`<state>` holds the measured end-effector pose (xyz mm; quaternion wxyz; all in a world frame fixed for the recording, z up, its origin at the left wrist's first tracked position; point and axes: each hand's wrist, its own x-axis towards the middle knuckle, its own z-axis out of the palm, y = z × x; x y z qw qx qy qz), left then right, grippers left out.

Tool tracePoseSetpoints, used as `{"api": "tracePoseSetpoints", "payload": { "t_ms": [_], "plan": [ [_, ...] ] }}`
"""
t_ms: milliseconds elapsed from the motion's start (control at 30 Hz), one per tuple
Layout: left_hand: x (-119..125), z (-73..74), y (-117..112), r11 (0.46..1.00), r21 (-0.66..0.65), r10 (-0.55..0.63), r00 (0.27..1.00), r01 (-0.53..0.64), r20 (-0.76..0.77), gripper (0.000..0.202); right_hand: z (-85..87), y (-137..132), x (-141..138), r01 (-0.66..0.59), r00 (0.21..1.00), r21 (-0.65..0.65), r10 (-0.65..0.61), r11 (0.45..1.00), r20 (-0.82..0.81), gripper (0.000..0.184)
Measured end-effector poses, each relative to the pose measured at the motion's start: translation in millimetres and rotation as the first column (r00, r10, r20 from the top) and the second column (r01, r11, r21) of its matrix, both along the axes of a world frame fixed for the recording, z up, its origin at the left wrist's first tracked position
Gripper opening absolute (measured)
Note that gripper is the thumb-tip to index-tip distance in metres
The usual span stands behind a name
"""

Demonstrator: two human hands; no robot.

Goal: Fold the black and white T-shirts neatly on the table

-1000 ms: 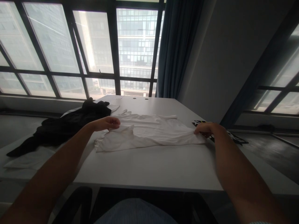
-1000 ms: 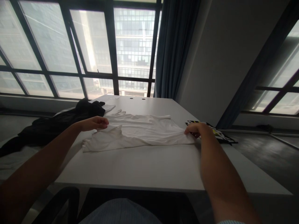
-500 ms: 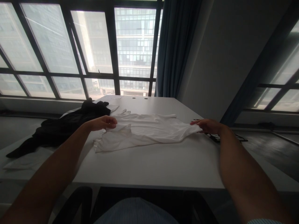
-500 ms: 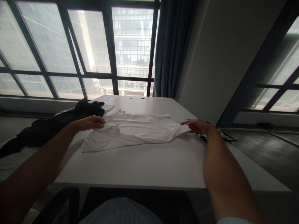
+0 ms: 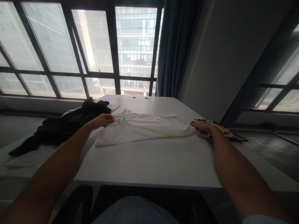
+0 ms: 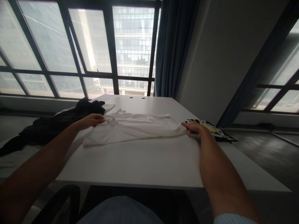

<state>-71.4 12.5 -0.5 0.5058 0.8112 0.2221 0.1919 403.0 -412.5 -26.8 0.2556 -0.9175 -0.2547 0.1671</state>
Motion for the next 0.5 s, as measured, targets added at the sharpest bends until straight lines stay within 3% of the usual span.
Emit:
{"api": "tracePoseSetpoints", "payload": {
  "t_ms": [100, 200, 300, 400, 500],
  "plan": [
    [5.3, -15.6, 8.6, 0.989, -0.002, 0.147, 0.984, -0.148, -0.104, 0.061, -1.9, 11.7, 1.1, 0.012, 1.000, -0.119, -0.013, 0.993, -0.007, 0.055],
    [8.4, -22.7, 13.6, 0.993, 0.009, 0.116, 0.976, -0.116, -0.184, 0.066, 0.8, 13.0, -0.3, -0.050, 0.999, -0.084, 0.050, 0.995, -0.011, 0.047],
    [14.4, -25.7, 13.7, 0.976, 0.194, 0.141, 0.967, -0.100, -0.212, 0.061, 5.5, 9.5, -2.9, -0.130, 0.991, -0.023, 0.130, 0.991, 0.010, 0.044],
    [23.0, -29.3, 9.5, 0.904, 0.406, 0.224, 0.958, -0.136, -0.179, 0.046, 8.3, 8.5, -4.9, -0.177, 0.980, 0.038, 0.173, 0.984, 0.095, 0.042],
    [28.6, -30.7, 4.5, 0.855, 0.501, 0.252, 0.952, -0.135, -0.174, 0.031, 6.8, 11.0, -5.0, -0.158, 0.981, 0.105, 0.144, 0.982, 0.129, 0.034]
  ]
}}
